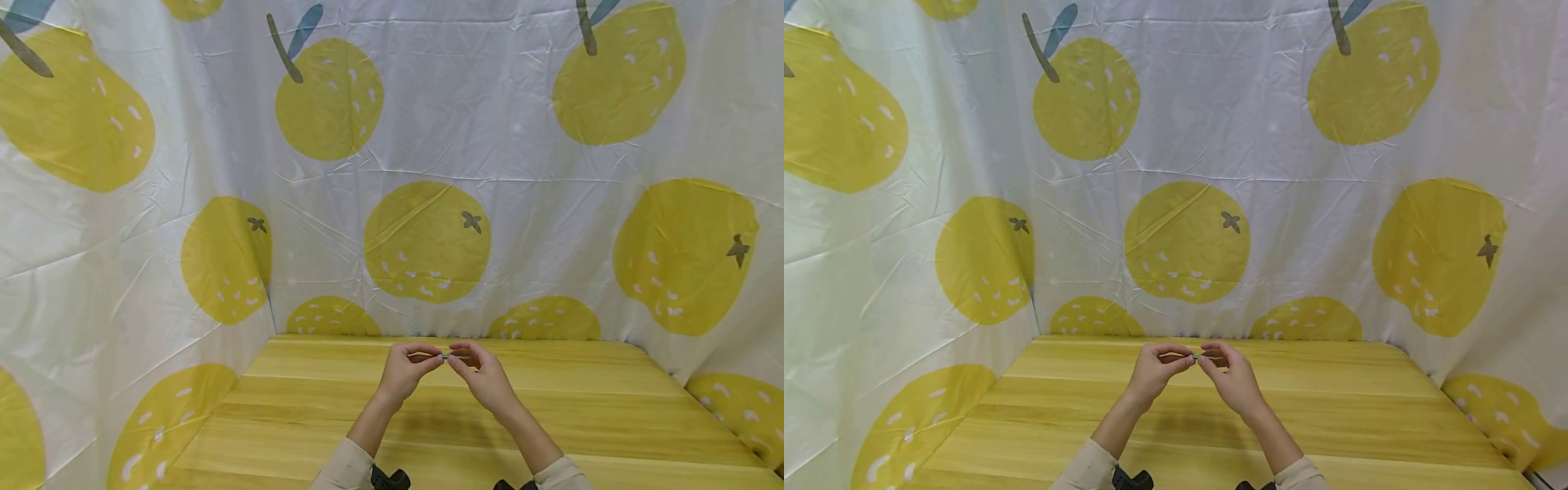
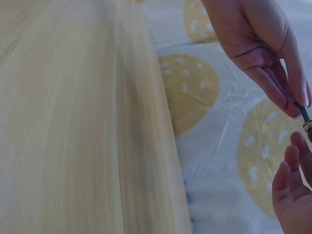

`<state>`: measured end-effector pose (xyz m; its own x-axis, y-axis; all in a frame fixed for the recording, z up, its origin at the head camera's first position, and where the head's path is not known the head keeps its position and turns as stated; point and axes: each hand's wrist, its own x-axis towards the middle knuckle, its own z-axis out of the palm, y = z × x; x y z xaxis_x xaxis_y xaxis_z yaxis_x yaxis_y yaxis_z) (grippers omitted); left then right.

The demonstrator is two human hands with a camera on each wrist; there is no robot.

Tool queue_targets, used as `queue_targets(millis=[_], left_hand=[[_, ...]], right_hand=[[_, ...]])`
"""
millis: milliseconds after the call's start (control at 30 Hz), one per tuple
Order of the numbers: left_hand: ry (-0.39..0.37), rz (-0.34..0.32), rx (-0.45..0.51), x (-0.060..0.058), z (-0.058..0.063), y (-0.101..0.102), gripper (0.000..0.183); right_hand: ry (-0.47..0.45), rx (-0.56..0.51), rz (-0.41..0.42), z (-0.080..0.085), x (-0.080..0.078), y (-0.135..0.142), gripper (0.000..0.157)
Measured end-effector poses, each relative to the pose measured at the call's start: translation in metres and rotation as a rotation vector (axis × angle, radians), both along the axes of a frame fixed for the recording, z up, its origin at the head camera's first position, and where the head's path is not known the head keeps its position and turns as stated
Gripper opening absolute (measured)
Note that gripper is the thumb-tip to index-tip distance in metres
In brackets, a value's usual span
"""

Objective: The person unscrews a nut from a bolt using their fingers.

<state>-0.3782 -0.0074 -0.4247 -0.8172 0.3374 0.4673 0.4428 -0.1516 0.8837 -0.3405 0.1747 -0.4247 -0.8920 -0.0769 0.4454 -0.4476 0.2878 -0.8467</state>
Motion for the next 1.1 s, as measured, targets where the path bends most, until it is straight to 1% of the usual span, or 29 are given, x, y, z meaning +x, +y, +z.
queue_targets(millis=[67,233,333,433,600,700,867,967,1100], left_hand=[[0.006,-0.001,-0.003,0.003,0.003,0.0,0.018],[0.017,-0.005,0.004,0.016,0.014,-0.001,0.016],[0.021,0.001,0.005,0.02,0.016,-0.001,0.016],[0.025,0.011,0.001,0.021,0.016,-0.001,0.016],[0.032,-0.007,0.003,0.02,0.015,-0.002,0.017],[0.032,-0.011,0.007,0.019,0.015,-0.002,0.015],[0.032,0.001,-0.005,0.02,0.016,-0.002,0.016],[0.039,0.0,-0.008,0.02,0.016,-0.002,0.018],[0.044,-0.005,-0.007,0.02,0.017,-0.002,0.018]], right_hand=[[-0.005,-0.004,-0.003,0.0,-0.001,0.0,0.026],[0.021,-0.013,-0.005,-0.001,-0.001,0.002,0.02],[0.028,-0.01,0.0,-0.001,0.0,0.002,0.025],[0.009,-0.014,0.009,-0.001,0.0,0.002,0.03],[-0.016,-0.022,-0.001,-0.002,-0.002,0.002,0.023],[-0.005,-0.024,-0.002,-0.002,-0.002,0.003,0.02],[-0.001,-0.015,0.005,-0.001,-0.001,0.002,0.029],[-0.017,-0.005,0.008,0.0,-0.001,0.001,0.029],[-0.023,-0.009,0.025,0.001,0.001,0.001,0.023]])
